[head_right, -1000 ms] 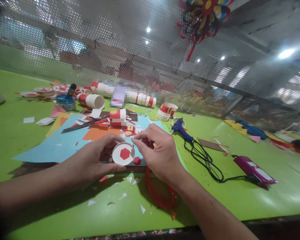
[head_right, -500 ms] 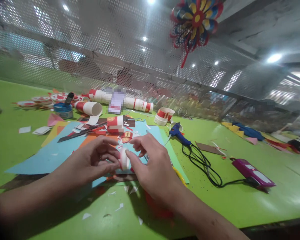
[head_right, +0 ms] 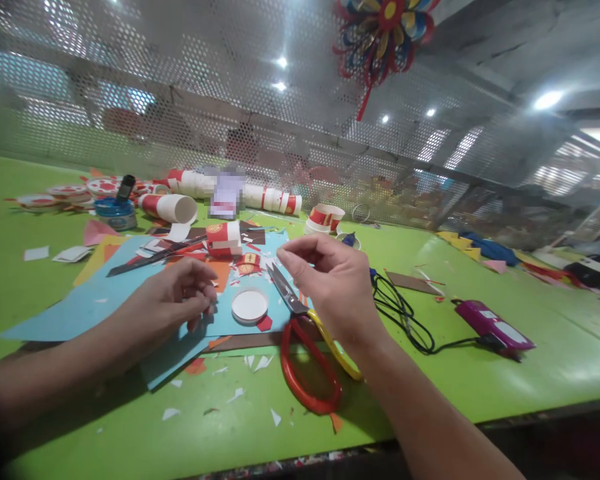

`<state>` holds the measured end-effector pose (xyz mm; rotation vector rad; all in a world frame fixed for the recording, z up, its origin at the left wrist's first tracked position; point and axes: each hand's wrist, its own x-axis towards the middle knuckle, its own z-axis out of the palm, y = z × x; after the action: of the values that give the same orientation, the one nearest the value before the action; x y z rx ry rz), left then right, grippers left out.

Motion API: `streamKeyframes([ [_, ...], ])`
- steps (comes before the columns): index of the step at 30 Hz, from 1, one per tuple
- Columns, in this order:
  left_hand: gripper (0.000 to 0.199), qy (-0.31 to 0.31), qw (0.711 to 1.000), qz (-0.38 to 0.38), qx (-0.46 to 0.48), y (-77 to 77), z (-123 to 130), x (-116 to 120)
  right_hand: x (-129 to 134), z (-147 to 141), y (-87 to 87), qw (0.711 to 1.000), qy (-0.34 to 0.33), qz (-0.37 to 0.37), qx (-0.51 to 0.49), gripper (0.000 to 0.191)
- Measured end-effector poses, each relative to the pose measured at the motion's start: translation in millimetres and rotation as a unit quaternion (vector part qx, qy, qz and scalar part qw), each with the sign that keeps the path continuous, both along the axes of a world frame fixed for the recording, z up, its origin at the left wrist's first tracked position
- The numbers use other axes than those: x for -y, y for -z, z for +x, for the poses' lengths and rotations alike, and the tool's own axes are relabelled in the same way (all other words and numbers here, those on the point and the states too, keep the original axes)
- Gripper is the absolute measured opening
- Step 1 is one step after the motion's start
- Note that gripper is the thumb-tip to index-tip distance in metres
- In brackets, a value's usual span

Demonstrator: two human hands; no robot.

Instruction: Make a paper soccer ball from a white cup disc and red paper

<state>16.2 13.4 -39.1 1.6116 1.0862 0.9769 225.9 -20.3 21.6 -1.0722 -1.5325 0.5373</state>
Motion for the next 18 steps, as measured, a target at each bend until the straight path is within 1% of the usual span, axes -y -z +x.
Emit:
streamKeyframes([
  [2, 0.026, 0.002, 1.0, 0.001, -0.012, 1.1, -1.0, -1.0, -10.4, 10.4, -1.9, 0.998, 0.001, -0.004, 0.066, 0.003],
  [4, 0.026, 0.01, 0.998, 0.026, -0.059, 0.6, -1.4, 0.1, -17.8, 18.1, -2.8, 0.983, -0.023, -0.033, 0.181, 0.005],
  [6, 0.031, 0.024, 0.988, 0.082, -0.125, -0.9, -0.4, 3.2, -20.9, 22.9, -2.9, 0.945, -0.059, -0.066, 0.314, 0.004],
  [8, 0.036, 0.055, 0.966, 0.17, -0.185, -2.6, 2.6, 6.7, -20.7, 25.1, -2.0, 0.901, -0.09, -0.073, 0.418, 0.007],
  [9, 0.037, 0.073, 0.952, 0.212, -0.209, -3.5, 4.9, 8.1, -20.1, 25.3, -1.1, 0.884, -0.102, -0.065, 0.452, 0.009],
  [10, 0.038, 0.094, 0.936, 0.248, -0.232, -4.3, 7.6, 9.2, -19.4, 25.2, 0.1, 0.872, -0.112, -0.055, 0.474, 0.011],
  [12, 0.038, 0.12, 0.909, 0.286, -0.278, -5.7, 13.7, 9.7, -18.7, 24.4, 3.2, 0.861, -0.124, -0.046, 0.491, 0.014],
  [15, 0.039, 0.126, 0.885, 0.291, -0.341, -7.0, 21.9, 7.5, -20.6, 23.9, 7.9, 0.87, -0.125, -0.068, 0.472, 0.017],
  [18, 0.049, 0.114, 0.865, 0.291, -0.392, -6.9, 28.2, 4.4, -24.9, 25.6, 10.3, 0.885, -0.117, -0.078, 0.443, 0.016],
])
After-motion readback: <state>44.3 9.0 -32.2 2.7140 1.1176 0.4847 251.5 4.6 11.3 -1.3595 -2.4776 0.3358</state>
